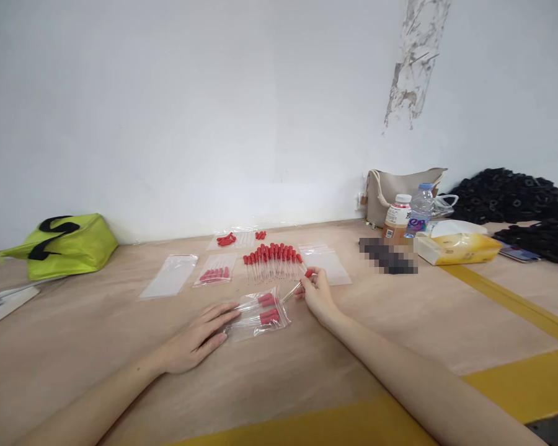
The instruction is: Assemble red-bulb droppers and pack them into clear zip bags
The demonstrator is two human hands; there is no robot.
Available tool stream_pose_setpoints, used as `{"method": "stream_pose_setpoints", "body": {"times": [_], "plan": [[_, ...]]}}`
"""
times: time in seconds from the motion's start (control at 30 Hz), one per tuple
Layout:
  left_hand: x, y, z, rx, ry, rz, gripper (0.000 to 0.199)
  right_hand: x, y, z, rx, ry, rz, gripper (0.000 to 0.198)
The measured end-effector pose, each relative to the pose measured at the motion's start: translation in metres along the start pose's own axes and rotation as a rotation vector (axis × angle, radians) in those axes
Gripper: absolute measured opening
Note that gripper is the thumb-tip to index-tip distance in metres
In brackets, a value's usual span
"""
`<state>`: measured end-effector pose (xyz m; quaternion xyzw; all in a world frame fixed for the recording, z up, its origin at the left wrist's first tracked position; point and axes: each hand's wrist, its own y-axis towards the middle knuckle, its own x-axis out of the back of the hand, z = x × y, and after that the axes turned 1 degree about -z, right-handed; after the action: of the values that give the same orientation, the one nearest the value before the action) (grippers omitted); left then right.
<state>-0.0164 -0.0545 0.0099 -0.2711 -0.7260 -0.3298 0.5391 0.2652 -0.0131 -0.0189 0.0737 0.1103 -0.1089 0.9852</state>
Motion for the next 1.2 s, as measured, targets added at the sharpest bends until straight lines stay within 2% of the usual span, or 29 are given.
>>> {"method": "stream_pose_setpoints", "body": {"times": [0.13, 0.3, 0.37, 0.43, 0.6, 0.77, 0.87, 1.07, 1.2], "plan": [[0.0, 0.0, -0.001, -0.003, -0.006, 0.0, 0.041, 0.0, -0.01, 0.004, -0.026, -0.002, 0.033, 0.034], [0.0, -0.001, 0.0, 0.011, -0.01, 0.002, 0.041, 0.003, -0.011, 0.006, -0.027, 0.036, -0.064, 0.035], [0.0, -0.001, 0.001, 0.012, -0.015, -0.001, 0.042, 0.003, -0.012, 0.004, -0.05, -0.001, -0.044, 0.033], [0.0, -0.001, 0.001, 0.016, -0.017, 0.003, 0.043, 0.002, -0.014, 0.002, -0.032, -0.127, 0.022, 0.03], [0.001, -0.001, -0.001, 0.024, -0.01, 0.009, 0.043, -0.003, -0.02, 0.0, 0.213, -0.546, 0.179, 0.022], [0.001, -0.001, 0.0, 0.006, -0.017, -0.004, 0.043, -0.001, -0.019, 0.004, 0.286, -0.766, 0.373, 0.023], [0.0, -0.001, 0.002, 0.008, -0.012, 0.009, 0.044, 0.001, -0.017, 0.005, 0.301, -0.784, 0.443, 0.027], [-0.003, -0.002, 0.005, 0.005, -0.008, 0.018, 0.043, -0.006, -0.019, 0.002, 0.318, -0.742, 0.413, 0.019], [-0.003, -0.002, 0.005, -0.005, -0.018, 0.01, 0.044, -0.007, -0.017, 0.001, 0.243, -0.678, 0.459, 0.023]]}}
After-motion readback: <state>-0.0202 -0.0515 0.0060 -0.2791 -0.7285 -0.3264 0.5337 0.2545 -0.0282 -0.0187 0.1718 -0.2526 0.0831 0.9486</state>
